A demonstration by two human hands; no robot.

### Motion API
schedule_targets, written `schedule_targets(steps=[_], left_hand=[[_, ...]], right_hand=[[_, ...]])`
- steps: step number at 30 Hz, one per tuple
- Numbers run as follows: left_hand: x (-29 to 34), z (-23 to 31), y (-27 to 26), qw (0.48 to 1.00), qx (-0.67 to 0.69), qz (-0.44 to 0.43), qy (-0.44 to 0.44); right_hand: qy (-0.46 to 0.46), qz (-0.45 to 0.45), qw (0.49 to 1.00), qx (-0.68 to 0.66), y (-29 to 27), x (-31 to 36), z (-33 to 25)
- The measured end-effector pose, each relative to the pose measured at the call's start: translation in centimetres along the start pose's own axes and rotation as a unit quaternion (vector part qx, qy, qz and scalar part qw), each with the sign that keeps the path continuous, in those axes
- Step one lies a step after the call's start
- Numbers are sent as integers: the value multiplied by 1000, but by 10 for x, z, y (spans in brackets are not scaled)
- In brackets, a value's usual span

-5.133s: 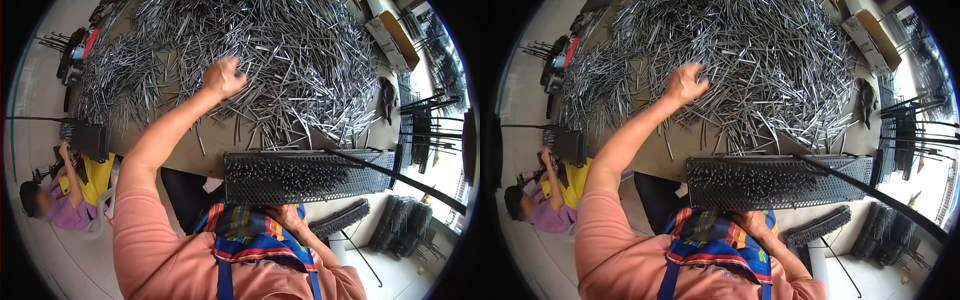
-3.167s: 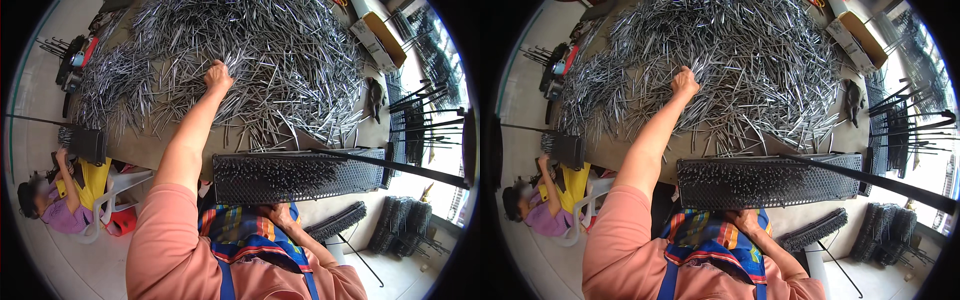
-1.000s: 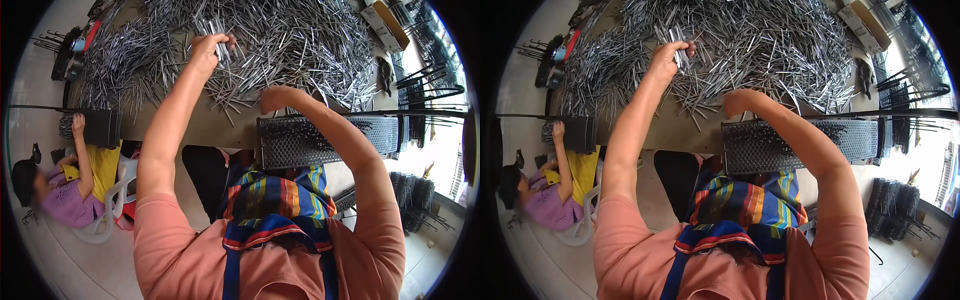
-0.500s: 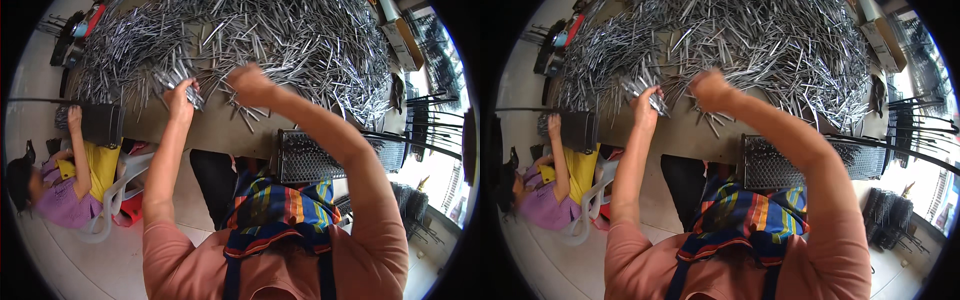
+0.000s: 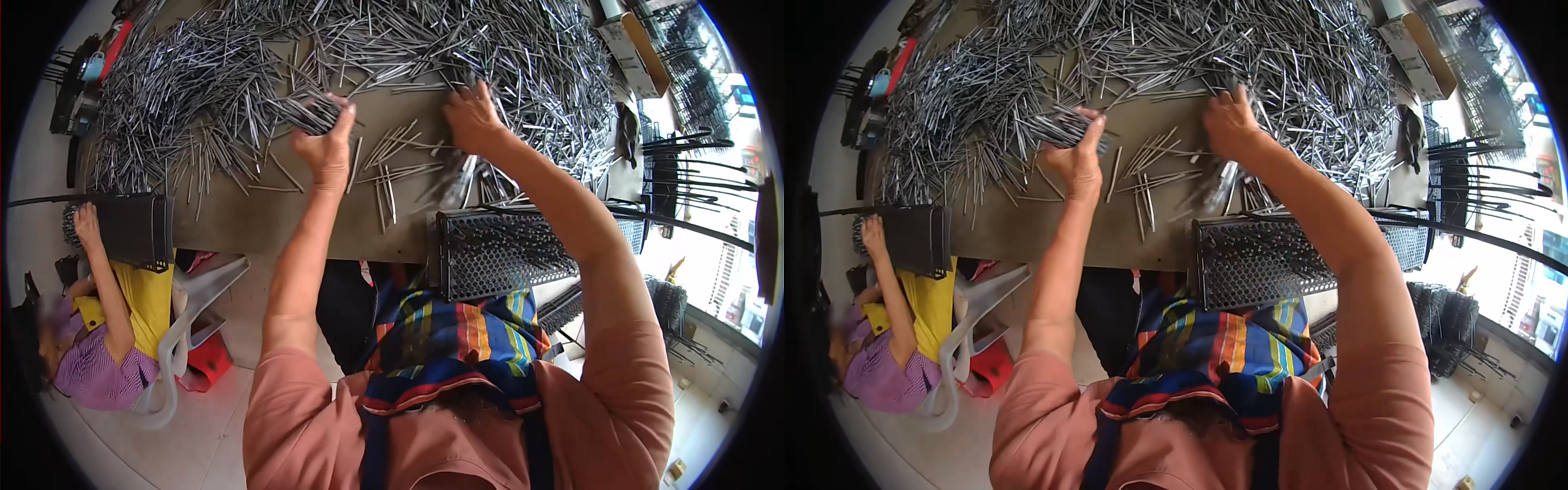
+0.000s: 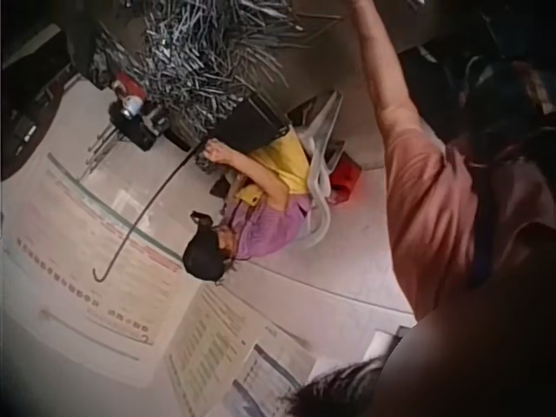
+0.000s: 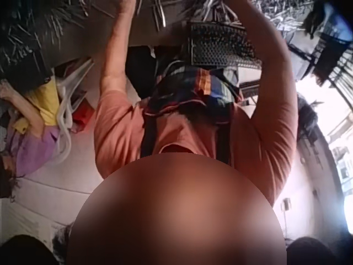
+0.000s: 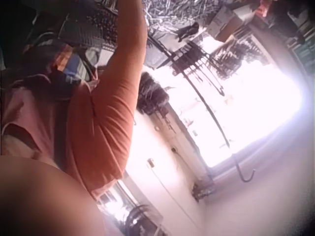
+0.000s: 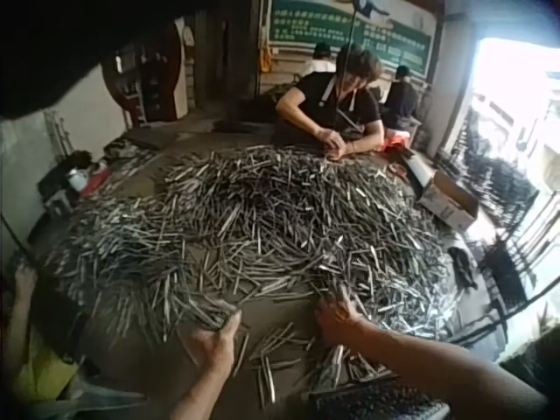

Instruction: Inserting thin metal wires into a mesh template to assemble industrial panels.

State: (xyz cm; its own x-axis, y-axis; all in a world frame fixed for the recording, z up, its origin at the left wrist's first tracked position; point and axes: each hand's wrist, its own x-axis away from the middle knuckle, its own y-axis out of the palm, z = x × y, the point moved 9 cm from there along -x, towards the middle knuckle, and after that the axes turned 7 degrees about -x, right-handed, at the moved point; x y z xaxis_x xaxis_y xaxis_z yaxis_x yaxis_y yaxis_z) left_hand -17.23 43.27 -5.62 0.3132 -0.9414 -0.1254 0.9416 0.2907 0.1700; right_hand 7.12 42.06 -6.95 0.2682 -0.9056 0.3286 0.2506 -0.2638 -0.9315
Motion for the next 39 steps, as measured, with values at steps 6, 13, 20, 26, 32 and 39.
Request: schedule_targets(steps=[6,13,20,26,32,39], left_hand=[[-6,-35,26,963,-246,-64,87],[24,4,50,937,85,-177,-287],[241,95,60,814,131,-395,-405],[386,80,20,755,121,-392,-511],[377,88,16,821,-34,-415,-391],[392,58,26,845,11,-328,-422]], right_hand=[[-48,188,962,-190,-56,38,6],[57,182,831,-522,-99,59,8],[-173,45,636,-750,-116,142,-68],[-179,34,646,-741,-49,287,-129],[-52,356,681,-637,-67,357,-68],[201,-13,447,-872,77,356,-86]])
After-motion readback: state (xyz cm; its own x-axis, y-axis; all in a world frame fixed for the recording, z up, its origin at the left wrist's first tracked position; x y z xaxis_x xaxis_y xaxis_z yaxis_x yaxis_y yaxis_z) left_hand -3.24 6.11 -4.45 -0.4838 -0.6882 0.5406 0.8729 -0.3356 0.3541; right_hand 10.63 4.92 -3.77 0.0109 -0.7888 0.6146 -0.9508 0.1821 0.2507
